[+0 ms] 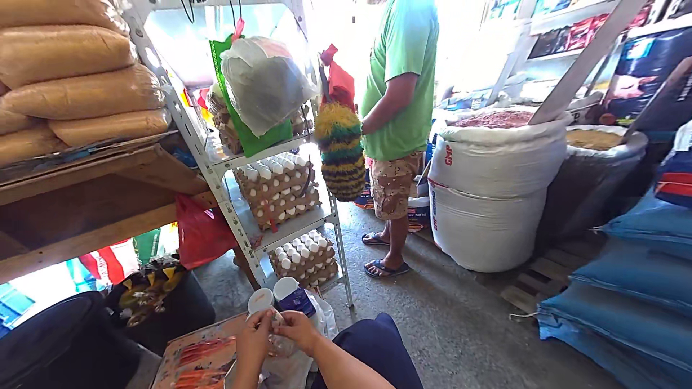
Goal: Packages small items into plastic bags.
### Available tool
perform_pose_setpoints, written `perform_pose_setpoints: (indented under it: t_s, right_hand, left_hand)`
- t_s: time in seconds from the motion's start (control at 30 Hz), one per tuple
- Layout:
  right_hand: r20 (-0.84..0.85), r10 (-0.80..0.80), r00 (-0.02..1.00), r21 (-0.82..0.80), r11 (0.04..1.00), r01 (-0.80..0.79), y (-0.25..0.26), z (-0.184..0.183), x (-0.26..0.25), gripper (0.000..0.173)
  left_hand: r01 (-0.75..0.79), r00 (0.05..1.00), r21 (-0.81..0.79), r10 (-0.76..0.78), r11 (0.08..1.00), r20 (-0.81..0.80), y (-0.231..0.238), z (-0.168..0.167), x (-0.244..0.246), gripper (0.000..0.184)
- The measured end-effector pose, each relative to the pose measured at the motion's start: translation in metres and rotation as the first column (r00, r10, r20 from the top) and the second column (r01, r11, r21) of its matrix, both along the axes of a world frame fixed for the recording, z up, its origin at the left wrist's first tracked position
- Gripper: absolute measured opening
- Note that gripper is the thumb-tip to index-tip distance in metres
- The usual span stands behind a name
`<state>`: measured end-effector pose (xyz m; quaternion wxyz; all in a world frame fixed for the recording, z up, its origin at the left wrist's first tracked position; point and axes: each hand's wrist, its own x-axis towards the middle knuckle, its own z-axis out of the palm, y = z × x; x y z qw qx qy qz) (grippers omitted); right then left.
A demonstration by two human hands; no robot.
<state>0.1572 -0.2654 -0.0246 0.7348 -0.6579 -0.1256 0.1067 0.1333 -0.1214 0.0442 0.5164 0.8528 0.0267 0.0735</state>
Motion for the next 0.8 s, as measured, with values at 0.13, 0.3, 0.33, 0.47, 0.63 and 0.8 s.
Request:
perform_pose_setpoints:
  t_s: [0.13, 0.3, 0.33, 0.47, 0.63, 0.8]
  right_hand:
    - [0.036, 0.001, 0.999, -0.088, 0.996, 0.002, 0.001, -0.001, 0.0, 0.026]
    - [-0.001, -0.001, 1.0, -0.207, 0.978, 0.001, 0.0, -0.004, 0.002, 0.028]
    - [-0.019, -0.006, 1.0, -0.212, 0.977, 0.002, 0.0, -0.005, 0.001, 0.03]
    - [-0.098, -0.072, 0.993, 0.097, 0.992, 0.082, 0.005, -0.002, -0.002, 0.027]
    - [-0.294, 0.098, 0.951, 0.406, 0.913, 0.031, 0.006, -0.007, -0.003, 0.028]
    - [-0.466, 0.078, 0.882, 0.437, 0.887, 0.153, 0.003, -0.015, 0.005, 0.015]
  left_hand:
    - [-0.039, 0.997, 0.101, 0.032, 0.994, 0.072, 0.007, 0.014, 0.002, 0.025]
    - [-0.045, 0.965, 0.149, 0.004, 0.988, 0.264, 0.005, 0.02, 0.001, 0.012]
    - [-0.054, 0.949, 0.156, 0.002, 0.986, 0.316, 0.004, 0.018, 0.0, 0.012]
    - [-0.157, 0.886, 0.248, 0.025, 0.956, 0.463, 0.001, 0.026, 0.001, 0.02]
    - [-0.215, 0.854, 0.297, 0.032, 0.93, 0.519, -0.001, 0.031, 0.001, 0.025]
    - [-0.213, 0.827, 0.231, 0.049, 0.949, 0.561, -0.003, 0.037, 0.002, 0.02]
